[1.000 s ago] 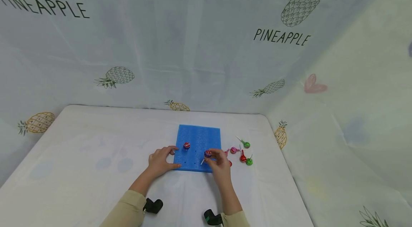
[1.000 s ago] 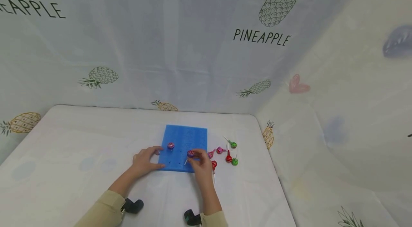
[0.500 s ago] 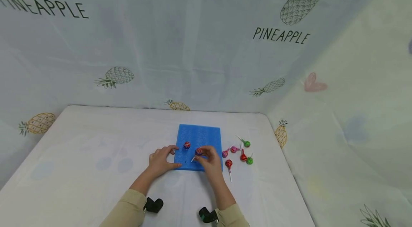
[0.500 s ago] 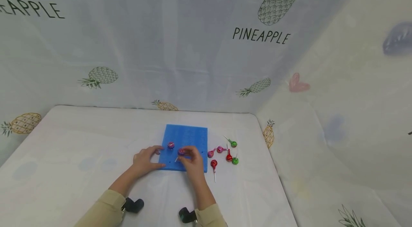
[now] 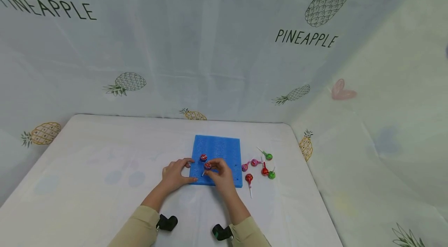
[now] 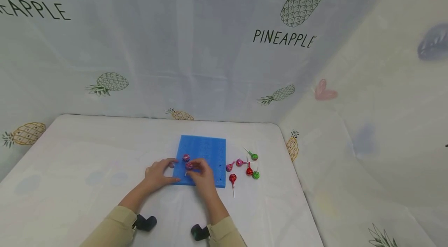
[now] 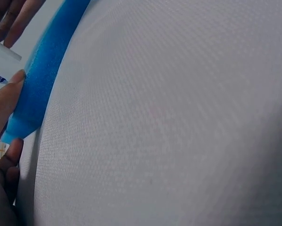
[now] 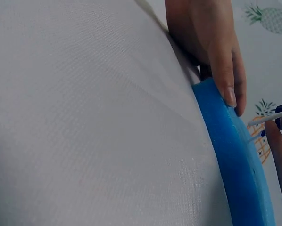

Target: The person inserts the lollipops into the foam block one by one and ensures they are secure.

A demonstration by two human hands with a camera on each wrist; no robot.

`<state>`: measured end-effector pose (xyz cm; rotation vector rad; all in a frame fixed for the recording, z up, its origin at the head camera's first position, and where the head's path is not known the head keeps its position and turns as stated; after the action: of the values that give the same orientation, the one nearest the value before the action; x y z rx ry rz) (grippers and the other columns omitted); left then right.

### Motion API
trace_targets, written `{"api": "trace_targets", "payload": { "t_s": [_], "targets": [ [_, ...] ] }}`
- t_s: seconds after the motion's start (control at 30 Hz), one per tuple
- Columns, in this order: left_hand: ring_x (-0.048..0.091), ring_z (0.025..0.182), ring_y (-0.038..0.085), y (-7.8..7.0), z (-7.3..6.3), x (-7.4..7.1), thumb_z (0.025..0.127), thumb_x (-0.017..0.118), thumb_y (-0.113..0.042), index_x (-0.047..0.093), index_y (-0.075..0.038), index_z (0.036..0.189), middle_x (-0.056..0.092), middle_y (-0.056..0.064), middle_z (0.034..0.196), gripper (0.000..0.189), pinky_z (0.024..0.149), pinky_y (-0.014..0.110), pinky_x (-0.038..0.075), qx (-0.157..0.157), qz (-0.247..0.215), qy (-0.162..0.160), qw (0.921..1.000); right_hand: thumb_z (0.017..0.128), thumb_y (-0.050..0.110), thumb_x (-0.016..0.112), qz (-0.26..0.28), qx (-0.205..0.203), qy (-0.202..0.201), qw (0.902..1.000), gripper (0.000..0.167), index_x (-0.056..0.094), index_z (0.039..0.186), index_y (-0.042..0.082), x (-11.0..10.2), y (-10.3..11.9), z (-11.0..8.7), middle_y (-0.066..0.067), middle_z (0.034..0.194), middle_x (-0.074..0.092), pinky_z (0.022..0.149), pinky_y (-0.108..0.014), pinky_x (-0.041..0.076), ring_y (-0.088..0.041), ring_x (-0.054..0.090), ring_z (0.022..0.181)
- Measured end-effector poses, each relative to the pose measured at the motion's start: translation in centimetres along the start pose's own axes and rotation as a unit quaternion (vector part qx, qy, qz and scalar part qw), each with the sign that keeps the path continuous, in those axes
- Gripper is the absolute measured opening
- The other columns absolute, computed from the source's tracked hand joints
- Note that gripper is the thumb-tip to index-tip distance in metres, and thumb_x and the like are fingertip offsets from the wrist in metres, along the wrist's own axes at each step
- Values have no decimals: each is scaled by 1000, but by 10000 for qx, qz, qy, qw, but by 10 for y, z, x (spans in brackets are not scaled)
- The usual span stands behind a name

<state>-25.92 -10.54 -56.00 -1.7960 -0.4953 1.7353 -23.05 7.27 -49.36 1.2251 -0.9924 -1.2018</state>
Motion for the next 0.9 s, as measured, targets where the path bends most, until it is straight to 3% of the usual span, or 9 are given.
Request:
{"api": "trace_targets", "payload": {
  "t_s": [0.23, 0.6, 0.9],
  "targets": [
    [49, 98, 23, -1, 0, 0, 71, 85, -46, 59, -22, 127, 58, -5, 104, 67, 80, 49, 31, -9, -60, 2, 10000, 87, -8, 66, -173, 158, 9, 9997, 24, 61, 109, -1, 2, -1, 1, -11, 104, 64, 80, -25, 52, -21, 61, 97],
    [50, 98, 22, 0, 0, 1, 70, 85, -46, 59, -24, 127, 59, -6, 104, 66, 80, 48, 31, -36, -35, -12, 10000, 87, -7, 67, -552, -70, -10, 9984, 22, 61, 108, -2, 4, 0, 1, -9, 103, 63, 76, -24, 53, -17, 61, 95],
    [52, 97, 23, -2, -1, -1, 69, 86, -46, 60, -23, 125, 60, -7, 103, 65, 80, 49, 33, -13, 71, -76, 9999, 86, -7, 69, -566, -242, 3, 9981, 26, 62, 108, 5, 6, -38, 10, -9, 104, 66, 74, -26, 53, -18, 62, 96]
  ]
}}
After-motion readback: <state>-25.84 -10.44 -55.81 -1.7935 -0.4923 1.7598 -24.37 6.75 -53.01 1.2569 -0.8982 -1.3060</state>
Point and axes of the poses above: each hand's wrist, its own z-axis towards the middle knuckle, its own x-axis out of the palm, y = z × x, the point moved 7 cm from there along z, towards the middle knuckle
